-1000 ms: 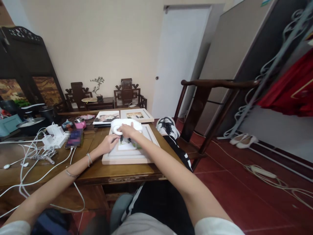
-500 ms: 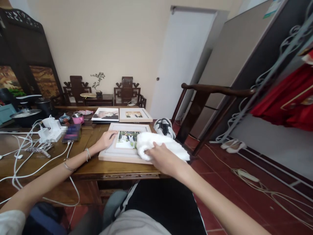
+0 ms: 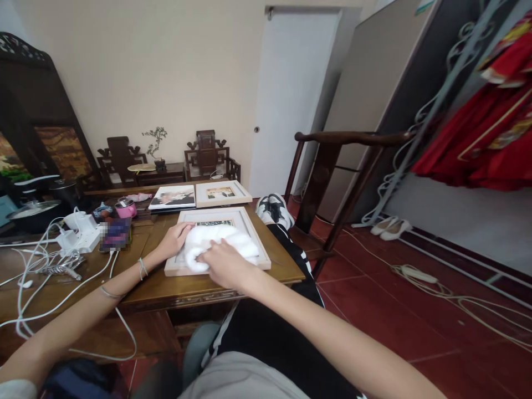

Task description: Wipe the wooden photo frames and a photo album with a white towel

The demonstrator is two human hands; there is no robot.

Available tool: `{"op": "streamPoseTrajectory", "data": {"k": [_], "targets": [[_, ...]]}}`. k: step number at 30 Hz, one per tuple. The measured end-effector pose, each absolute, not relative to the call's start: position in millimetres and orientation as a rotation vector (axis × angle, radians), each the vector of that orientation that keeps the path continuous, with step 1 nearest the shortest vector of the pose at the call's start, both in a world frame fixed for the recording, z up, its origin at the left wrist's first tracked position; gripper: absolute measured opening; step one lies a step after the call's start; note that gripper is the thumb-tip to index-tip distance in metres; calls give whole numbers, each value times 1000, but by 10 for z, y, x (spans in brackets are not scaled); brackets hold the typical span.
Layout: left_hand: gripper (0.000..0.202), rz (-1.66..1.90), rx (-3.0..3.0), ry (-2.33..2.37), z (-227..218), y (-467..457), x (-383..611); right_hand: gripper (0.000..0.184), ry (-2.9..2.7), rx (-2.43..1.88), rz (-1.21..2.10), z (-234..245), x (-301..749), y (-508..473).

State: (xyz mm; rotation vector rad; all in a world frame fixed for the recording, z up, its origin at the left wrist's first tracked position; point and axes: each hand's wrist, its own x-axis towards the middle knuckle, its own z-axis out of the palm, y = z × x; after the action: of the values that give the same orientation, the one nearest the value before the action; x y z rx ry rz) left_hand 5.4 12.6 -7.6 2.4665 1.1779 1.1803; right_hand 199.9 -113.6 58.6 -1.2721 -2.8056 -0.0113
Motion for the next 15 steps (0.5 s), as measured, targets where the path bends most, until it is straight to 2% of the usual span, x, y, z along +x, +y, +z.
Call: {"op": "streamPoseTrajectory", "data": {"k": [5,8,12,15], "targets": [[31,1126,2538,1134,-126,136,62,54,-2672,-1630,54,516,2652,-1008],[30,1058,2568,1154,-169,151,56,59,-2646,-1695,36,477,2811,-698],[32,1020,2548,1160,-178,149,49,59,-2568,-1779,-34,531,2603,-173],[37,1123,2460,1150,-129,130,56,60,-2508,-1803,-37,567,2238,79]]}}
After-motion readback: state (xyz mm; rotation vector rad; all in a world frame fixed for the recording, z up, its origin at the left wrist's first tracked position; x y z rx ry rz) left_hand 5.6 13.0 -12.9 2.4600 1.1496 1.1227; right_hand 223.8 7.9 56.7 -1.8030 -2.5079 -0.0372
